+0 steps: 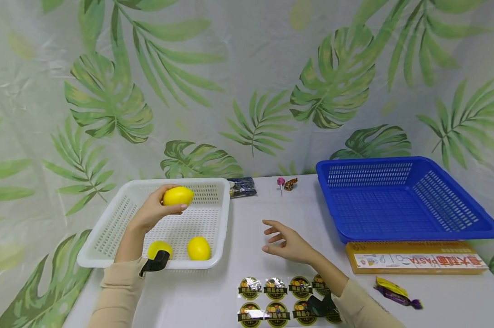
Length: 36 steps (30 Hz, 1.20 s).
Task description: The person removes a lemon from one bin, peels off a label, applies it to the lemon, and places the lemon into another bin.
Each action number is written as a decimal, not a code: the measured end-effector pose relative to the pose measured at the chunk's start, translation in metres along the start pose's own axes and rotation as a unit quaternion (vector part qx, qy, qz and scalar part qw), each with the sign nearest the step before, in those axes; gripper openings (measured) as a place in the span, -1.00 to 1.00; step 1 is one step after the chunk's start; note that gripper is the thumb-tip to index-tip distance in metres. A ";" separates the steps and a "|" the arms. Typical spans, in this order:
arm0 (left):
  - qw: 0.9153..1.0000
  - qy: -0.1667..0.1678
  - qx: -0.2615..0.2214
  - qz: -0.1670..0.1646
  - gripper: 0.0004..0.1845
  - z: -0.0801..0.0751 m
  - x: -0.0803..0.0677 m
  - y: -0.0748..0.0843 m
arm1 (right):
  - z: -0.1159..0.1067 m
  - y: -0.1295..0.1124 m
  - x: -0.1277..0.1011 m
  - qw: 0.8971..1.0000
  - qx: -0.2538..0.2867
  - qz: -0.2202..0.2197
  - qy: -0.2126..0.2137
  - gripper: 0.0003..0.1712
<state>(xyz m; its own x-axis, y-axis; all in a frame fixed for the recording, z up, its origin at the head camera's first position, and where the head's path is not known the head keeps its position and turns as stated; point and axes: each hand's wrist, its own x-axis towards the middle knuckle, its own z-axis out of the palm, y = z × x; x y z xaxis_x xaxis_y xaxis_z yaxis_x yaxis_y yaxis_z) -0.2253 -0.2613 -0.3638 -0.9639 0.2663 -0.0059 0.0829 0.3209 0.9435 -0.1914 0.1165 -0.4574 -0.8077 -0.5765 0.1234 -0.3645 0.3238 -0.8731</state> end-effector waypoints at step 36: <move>0.993 -0.034 0.086 0.076 -0.37 0.229 0.020 -0.002 | -0.020 0.034 -0.083 0.983 -0.177 0.026 0.043 -0.44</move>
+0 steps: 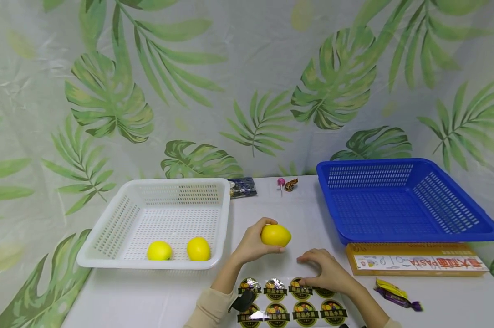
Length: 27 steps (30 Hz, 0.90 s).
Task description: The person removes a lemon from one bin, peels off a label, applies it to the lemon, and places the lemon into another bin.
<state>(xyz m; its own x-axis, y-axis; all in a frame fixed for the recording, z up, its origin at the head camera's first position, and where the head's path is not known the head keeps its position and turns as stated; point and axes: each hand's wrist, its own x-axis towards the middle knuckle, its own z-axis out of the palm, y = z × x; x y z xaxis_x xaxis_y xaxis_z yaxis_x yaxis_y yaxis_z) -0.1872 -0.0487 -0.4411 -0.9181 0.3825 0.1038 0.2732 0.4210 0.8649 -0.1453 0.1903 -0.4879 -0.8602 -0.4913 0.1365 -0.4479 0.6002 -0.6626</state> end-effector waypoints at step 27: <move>0.996 -0.001 0.085 -0.031 -0.28 0.022 0.035 -0.049 | 0.008 -0.009 0.001 0.998 -0.055 0.010 -0.003 -0.92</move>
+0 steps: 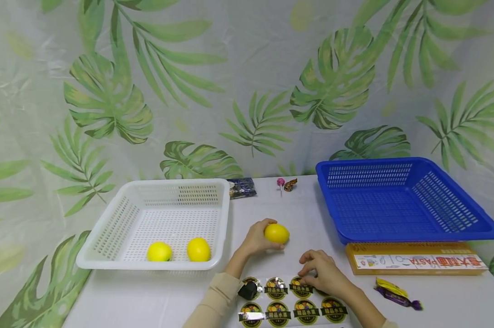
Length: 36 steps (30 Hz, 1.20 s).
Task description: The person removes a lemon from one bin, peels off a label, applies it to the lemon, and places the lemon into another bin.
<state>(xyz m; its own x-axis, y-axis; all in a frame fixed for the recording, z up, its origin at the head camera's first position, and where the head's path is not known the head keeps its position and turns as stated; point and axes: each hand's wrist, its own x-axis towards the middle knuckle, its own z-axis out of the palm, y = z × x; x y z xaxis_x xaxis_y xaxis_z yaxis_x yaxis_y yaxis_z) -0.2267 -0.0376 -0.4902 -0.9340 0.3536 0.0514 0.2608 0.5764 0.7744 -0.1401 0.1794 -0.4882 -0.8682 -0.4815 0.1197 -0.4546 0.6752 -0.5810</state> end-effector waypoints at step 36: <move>0.998 -0.009 -0.069 -0.005 -0.20 -0.005 0.005 0.000 | 0.004 -0.016 0.019 0.989 0.066 0.004 -0.128 -0.75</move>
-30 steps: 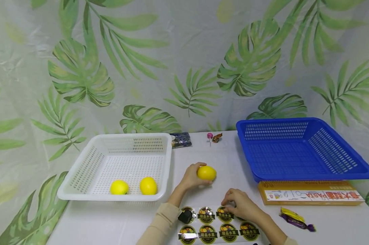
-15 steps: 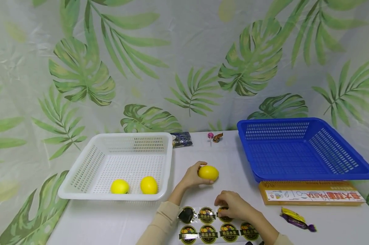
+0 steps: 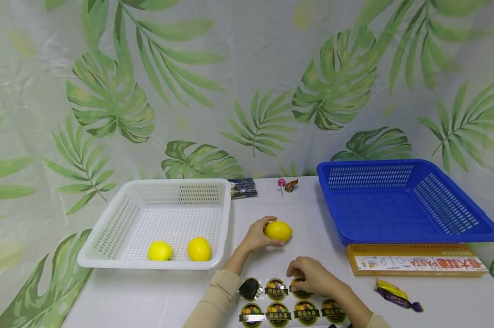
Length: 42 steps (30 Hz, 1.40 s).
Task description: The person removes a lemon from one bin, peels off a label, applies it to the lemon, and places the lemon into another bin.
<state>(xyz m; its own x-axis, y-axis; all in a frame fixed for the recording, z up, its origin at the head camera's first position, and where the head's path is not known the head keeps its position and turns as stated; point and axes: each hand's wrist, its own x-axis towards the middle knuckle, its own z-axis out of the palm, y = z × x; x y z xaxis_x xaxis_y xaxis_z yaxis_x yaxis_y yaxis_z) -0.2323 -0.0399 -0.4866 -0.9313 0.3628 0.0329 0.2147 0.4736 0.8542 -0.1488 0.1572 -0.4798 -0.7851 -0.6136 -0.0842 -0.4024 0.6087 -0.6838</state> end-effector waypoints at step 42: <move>0.977 0.003 0.208 0.051 -0.83 -0.026 -0.132 -0.009 | 0.015 -0.027 0.021 0.998 -0.050 0.031 -0.017 -0.59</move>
<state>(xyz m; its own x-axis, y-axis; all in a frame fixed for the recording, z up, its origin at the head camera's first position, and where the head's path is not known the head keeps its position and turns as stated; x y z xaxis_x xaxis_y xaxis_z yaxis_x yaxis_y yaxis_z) -0.1194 -0.1131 -0.4848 -0.8998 0.4219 0.1113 0.4071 0.7199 0.5622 -0.1473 0.1204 -0.4735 -0.7946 -0.5884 -0.1495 -0.3994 0.6921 -0.6012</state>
